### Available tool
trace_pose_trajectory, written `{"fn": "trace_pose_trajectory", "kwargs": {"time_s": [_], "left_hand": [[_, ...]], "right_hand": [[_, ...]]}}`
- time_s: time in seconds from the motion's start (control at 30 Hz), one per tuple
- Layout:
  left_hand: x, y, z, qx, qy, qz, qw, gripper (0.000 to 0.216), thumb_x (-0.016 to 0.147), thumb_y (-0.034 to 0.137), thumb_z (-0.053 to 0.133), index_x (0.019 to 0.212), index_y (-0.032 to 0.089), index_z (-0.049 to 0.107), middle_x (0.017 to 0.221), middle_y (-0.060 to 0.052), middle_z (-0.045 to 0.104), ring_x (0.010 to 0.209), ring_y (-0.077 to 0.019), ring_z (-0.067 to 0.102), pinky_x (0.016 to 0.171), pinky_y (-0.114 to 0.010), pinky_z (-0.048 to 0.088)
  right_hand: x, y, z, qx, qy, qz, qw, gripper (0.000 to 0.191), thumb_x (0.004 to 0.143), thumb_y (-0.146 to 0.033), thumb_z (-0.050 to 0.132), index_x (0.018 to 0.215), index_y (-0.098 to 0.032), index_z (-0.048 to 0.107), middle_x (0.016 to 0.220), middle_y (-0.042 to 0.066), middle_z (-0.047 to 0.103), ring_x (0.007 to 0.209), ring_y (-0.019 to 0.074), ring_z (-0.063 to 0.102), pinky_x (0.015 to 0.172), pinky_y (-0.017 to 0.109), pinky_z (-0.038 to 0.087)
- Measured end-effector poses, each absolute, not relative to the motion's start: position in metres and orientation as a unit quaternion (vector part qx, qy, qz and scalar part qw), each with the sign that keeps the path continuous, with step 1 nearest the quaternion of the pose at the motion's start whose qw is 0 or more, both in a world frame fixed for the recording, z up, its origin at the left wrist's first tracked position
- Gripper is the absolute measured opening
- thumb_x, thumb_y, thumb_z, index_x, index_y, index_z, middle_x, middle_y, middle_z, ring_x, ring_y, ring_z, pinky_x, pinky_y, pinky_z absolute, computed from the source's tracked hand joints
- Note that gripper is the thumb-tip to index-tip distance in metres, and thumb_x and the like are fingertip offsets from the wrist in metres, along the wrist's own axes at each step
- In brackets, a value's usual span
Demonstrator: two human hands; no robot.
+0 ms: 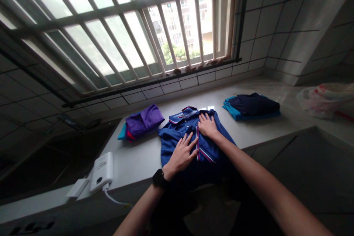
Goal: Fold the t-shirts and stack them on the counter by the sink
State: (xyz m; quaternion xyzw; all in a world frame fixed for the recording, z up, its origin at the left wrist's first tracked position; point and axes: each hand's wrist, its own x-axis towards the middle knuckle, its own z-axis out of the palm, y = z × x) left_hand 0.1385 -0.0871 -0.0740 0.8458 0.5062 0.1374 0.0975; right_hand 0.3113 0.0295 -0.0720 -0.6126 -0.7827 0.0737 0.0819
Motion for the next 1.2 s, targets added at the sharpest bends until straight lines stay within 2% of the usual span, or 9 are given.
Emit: {"fn": "trace_pose_trajectory", "kwargs": {"time_s": [0.1, 0.23, 0.37, 0.5, 0.57, 0.67, 0.9, 1.03, 1.2], "left_hand": [[0.109, -0.076, -0.051, 0.767, 0.601, 0.207, 0.093, 0.047, 0.103, 0.039, 0.039, 0.143, 0.019, 0.053, 0.144, -0.014, 0.060, 0.135, -0.0259, 0.056, 0.112, -0.041, 0.046], [0.067, -0.048, -0.020, 0.571, 0.806, 0.153, 0.028, 0.046, 0.092, 0.045, 0.056, 0.118, 0.007, 0.063, 0.121, -0.025, 0.068, 0.110, -0.0348, 0.070, 0.091, -0.042, 0.056], [0.055, -0.020, -0.019, 0.534, 0.811, 0.103, 0.217, 0.042, 0.081, 0.041, 0.072, 0.105, 0.008, 0.063, 0.081, -0.015, 0.075, 0.076, -0.0300, 0.076, 0.063, -0.031, 0.058], [0.066, 0.002, -0.030, 0.506, 0.767, 0.184, 0.348, 0.017, 0.081, 0.014, 0.062, 0.098, 0.012, 0.062, 0.058, -0.001, 0.068, 0.064, -0.0212, 0.075, 0.059, -0.024, 0.057], [0.072, 0.017, -0.028, 0.530, 0.738, 0.228, 0.349, 0.015, 0.081, 0.009, 0.056, 0.094, 0.014, 0.062, 0.060, 0.000, 0.068, 0.063, -0.0182, 0.074, 0.061, -0.023, 0.058], [0.078, 0.052, -0.004, 0.598, 0.696, 0.286, 0.277, 0.015, 0.081, 0.008, 0.054, 0.092, 0.015, 0.061, 0.072, -0.002, 0.072, 0.067, -0.0165, 0.074, 0.066, -0.024, 0.058], [0.073, 0.126, 0.108, 0.654, 0.588, 0.470, 0.078, 0.013, 0.088, 0.010, 0.061, 0.100, 0.011, 0.058, 0.103, -0.008, 0.071, 0.099, -0.0186, 0.069, 0.092, -0.037, 0.053], [0.054, 0.084, 0.123, 0.630, 0.497, 0.589, 0.090, 0.036, 0.086, 0.031, 0.072, 0.110, 0.016, 0.050, 0.112, -0.003, 0.065, 0.103, -0.0151, 0.066, 0.096, -0.034, 0.053], [0.041, -0.053, 0.038, 0.665, 0.511, 0.522, 0.157, 0.040, 0.076, 0.036, 0.076, 0.109, 0.022, 0.060, 0.106, -0.003, 0.068, 0.095, -0.0190, 0.067, 0.085, -0.031, 0.058]], "right_hand": [[0.320, 0.041, -0.056, -0.592, -0.798, 0.090, 0.066, 0.055, 0.101, -0.026, 0.038, 0.154, -0.012, 0.044, 0.165, 0.015, 0.034, 0.150, 0.0329, 0.034, 0.121, 0.052, 0.029], [0.338, 0.057, -0.028, -0.605, -0.782, 0.084, 0.123, 0.060, 0.098, -0.030, 0.054, 0.153, -0.009, 0.042, 0.155, 0.023, 0.047, 0.137, 0.0312, 0.052, 0.113, 0.040, 0.042], [0.338, 0.074, -0.013, -0.630, -0.731, 0.254, 0.066, 0.092, 0.071, -0.031, 0.089, 0.149, -0.009, 0.045, 0.127, 0.022, 0.068, 0.102, 0.0286, 0.073, 0.082, 0.031, 0.060], [0.329, 0.085, -0.016, -0.620, -0.710, 0.332, 0.027, 0.043, 0.068, -0.013, 0.086, 0.109, -0.012, 0.073, 0.086, 0.008, 0.077, 0.068, 0.0221, 0.074, 0.059, 0.025, 0.059], [0.325, 0.093, -0.016, -0.610, -0.726, 0.314, 0.049, 0.017, 0.072, -0.009, 0.078, 0.088, -0.014, 0.076, 0.073, 0.005, 0.075, 0.066, 0.0211, 0.074, 0.060, 0.024, 0.059], [0.322, 0.112, 0.002, -0.604, -0.748, 0.255, 0.105, 0.012, 0.075, -0.005, 0.070, 0.081, -0.014, 0.075, 0.078, 0.007, 0.076, 0.080, 0.0236, 0.075, 0.072, 0.026, 0.060], [0.318, 0.164, 0.111, -0.590, -0.743, 0.060, 0.310, 0.037, 0.093, -0.008, 0.047, 0.129, -0.009, 0.057, 0.139, 0.016, 0.056, 0.130, 0.0252, 0.053, 0.110, 0.037, 0.044], [0.348, 0.124, 0.119, -0.486, -0.718, 0.001, 0.498, 0.018, 0.091, -0.017, 0.053, 0.109, -0.016, 0.059, 0.115, 0.011, 0.060, 0.111, 0.0229, 0.058, 0.098, 0.034, 0.049], [0.402, 0.005, 0.025, -0.369, -0.758, 0.078, 0.533, 0.010, 0.080, -0.015, 0.057, 0.082, -0.024, 0.053, 0.092, 0.004, 0.061, 0.091, 0.0205, 0.060, 0.084, 0.034, 0.052]]}}
